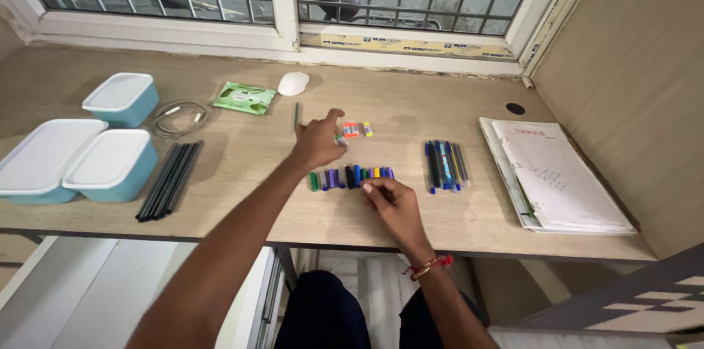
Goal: The person organizes various stationery items on a desk by picking up erasers and placing them into a small blue container, then closes the container with its lid and places it back on the desk before opening a drawer to move items around.
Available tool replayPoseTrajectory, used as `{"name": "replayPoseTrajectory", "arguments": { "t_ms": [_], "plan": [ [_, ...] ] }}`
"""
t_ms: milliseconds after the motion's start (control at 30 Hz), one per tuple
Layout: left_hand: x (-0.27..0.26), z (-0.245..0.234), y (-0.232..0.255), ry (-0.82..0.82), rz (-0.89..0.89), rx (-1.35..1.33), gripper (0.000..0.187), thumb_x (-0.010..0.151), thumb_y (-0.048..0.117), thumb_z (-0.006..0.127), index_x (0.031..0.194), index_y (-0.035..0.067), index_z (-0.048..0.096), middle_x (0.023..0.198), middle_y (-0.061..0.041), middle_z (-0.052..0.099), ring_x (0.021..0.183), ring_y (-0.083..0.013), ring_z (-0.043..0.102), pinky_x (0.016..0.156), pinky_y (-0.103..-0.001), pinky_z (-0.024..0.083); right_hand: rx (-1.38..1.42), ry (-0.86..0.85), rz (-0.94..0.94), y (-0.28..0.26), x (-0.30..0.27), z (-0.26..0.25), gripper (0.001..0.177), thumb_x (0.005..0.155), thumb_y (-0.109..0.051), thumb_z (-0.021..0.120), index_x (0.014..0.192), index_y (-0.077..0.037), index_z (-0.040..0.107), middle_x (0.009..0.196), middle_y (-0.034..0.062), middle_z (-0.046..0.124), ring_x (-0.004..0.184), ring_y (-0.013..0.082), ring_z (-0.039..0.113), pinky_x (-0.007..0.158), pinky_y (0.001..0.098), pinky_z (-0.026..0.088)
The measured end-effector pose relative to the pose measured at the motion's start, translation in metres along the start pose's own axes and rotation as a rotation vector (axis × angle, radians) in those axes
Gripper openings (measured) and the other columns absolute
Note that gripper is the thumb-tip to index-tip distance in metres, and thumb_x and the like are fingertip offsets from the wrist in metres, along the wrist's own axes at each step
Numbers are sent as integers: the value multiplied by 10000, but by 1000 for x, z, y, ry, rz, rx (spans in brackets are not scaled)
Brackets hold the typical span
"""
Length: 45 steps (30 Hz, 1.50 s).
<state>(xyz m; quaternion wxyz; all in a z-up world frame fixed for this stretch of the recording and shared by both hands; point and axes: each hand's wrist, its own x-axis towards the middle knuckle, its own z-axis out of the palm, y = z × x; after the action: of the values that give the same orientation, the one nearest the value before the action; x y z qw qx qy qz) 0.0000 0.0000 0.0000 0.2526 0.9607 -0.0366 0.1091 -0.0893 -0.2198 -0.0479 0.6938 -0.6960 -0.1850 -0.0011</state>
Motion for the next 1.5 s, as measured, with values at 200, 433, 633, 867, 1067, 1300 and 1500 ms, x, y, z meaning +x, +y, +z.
{"name": "replayPoseTrajectory", "arguments": {
  "t_ms": [200,433,633,867,1067,1300,1500],
  "plan": [
    [-11,13,-13,18,6,-28,733,739,227,778,1400,185,464,1148,-24,749,1188,-285,626,1038,-602,362,5,-5,-3,4,0,-1,207,975,-110,668,1097,39,745,813,45,715,722,92,636,683,248,534],
    [-6,22,-40,86,89,-175,687,719,160,857,1320,65,540,1131,-172,719,1063,-332,696,912,-420,559,20,-15,-2,6,0,-1,204,974,-107,667,1087,45,741,825,45,716,722,97,635,672,251,534],
    [-5,15,-39,-11,127,-369,674,753,50,821,1356,49,521,1115,-172,735,987,-269,743,827,-357,601,11,-8,-15,6,1,-1,196,979,-105,661,1082,40,743,839,41,719,720,94,632,663,249,527],
    [2,19,-37,-75,156,-419,659,800,38,784,1394,70,501,1206,-168,722,1096,-243,730,895,-342,623,0,-12,-20,2,1,-1,194,982,-100,662,1078,48,742,839,46,718,717,94,625,664,252,527],
    [2,17,-30,-94,124,-454,689,774,3,810,1388,78,509,1248,-119,723,1093,-211,715,900,-333,610,-15,-3,-7,-6,-2,0,199,974,-97,659,1080,51,738,848,41,722,725,93,636,677,257,539],
    [1,19,-27,-62,76,-513,684,761,12,821,1375,74,526,1238,-132,726,1086,-213,724,902,-332,617,-20,-2,0,-3,-1,-2,187,972,-90,668,1070,53,737,828,49,718,722,95,633,671,254,529],
    [-4,23,-30,-3,67,-456,679,770,91,834,1374,50,528,1228,-154,740,1128,-246,743,941,-343,605,38,-12,-27,9,3,-1,186,980,-92,663,1072,52,737,829,38,707,709,90,616,655,250,518]
  ]
}}
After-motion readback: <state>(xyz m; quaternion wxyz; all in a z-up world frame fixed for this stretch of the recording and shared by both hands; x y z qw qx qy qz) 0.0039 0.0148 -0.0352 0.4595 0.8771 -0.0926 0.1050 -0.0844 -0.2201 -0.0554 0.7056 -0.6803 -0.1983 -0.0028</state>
